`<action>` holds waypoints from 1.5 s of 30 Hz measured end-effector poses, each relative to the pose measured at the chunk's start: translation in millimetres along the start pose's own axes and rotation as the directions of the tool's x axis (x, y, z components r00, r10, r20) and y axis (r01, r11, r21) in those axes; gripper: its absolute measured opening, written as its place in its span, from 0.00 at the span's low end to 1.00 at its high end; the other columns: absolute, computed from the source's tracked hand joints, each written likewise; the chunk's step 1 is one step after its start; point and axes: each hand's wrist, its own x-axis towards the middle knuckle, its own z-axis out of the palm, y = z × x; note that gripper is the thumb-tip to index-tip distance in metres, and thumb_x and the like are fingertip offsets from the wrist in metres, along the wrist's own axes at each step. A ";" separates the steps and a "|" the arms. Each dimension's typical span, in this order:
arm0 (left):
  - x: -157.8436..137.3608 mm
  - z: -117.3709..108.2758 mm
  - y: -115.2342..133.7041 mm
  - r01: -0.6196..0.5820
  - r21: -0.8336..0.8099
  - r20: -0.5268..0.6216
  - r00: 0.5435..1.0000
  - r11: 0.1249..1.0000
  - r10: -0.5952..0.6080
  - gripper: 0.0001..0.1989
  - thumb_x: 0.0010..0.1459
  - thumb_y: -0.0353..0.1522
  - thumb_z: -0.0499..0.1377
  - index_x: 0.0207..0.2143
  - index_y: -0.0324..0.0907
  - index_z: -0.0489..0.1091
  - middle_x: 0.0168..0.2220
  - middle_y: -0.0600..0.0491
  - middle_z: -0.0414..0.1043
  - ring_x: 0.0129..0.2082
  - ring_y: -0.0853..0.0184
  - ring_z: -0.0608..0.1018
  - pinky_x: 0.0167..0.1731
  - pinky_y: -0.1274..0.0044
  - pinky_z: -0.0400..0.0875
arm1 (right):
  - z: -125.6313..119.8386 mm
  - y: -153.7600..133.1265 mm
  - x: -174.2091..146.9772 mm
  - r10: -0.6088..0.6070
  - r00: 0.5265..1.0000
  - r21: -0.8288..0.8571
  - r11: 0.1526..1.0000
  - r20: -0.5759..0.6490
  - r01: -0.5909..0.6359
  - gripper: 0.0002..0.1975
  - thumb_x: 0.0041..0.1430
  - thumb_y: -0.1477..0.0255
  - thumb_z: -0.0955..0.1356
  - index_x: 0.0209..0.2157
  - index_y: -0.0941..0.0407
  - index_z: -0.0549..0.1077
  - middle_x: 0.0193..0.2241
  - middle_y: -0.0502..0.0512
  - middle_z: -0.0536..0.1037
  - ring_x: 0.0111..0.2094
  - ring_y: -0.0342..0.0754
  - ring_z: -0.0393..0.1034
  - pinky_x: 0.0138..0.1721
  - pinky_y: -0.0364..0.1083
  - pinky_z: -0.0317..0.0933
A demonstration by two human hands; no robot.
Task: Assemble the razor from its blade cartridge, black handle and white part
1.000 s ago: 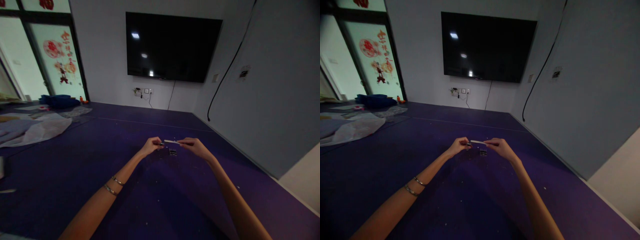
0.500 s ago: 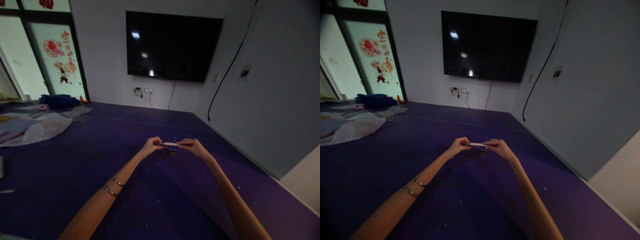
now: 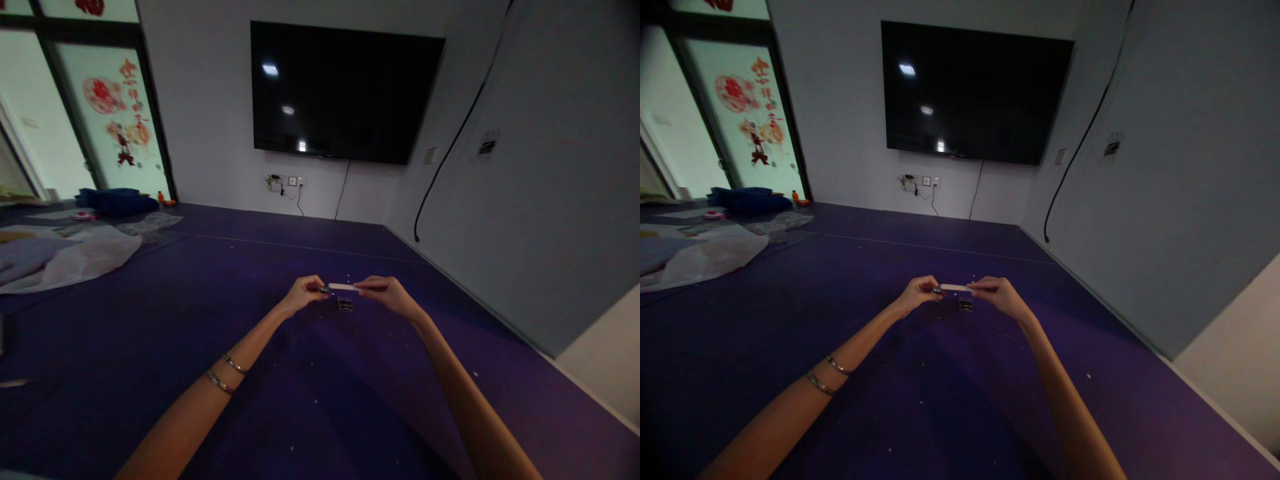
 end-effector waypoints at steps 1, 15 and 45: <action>0.0 0.0 -0.2 0.005 -0.005 -0.001 1.000 1.000 -0.005 0.12 0.36 0.29 0.67 0.23 0.37 0.66 0.25 0.55 0.73 0.27 0.71 0.74 0.31 0.78 0.65 | 0.0 -0.2 -0.1 -0.003 1.000 0.005 1.000 0.020 0.003 0.14 0.50 0.64 0.68 0.37 0.54 0.77 0.35 0.56 0.77 0.37 0.48 0.70 0.39 0.47 0.63; -1.9 3.5 1.6 0.005 0.007 0.017 1.000 1.000 -0.005 0.12 0.36 0.29 0.67 0.22 0.37 0.65 0.25 0.55 0.72 0.28 0.71 0.74 0.33 0.77 0.64 | -2.0 -3.2 -0.4 0.057 0.998 -0.019 0.998 0.040 -0.056 0.15 0.50 0.63 0.67 0.38 0.54 0.77 0.35 0.56 0.77 0.36 0.48 0.70 0.38 0.47 0.62; -0.3 4.3 -3.5 0.043 -0.014 0.021 0.999 0.999 -0.043 0.16 0.33 0.30 0.68 0.20 0.38 0.62 0.23 0.56 0.70 0.27 0.70 0.73 0.31 0.77 0.65 | 0.8 -25.1 -0.7 -0.016 1.000 -0.102 0.995 -0.013 0.014 0.11 0.52 0.68 0.67 0.38 0.53 0.77 0.33 0.55 0.76 0.34 0.46 0.70 0.36 0.44 0.62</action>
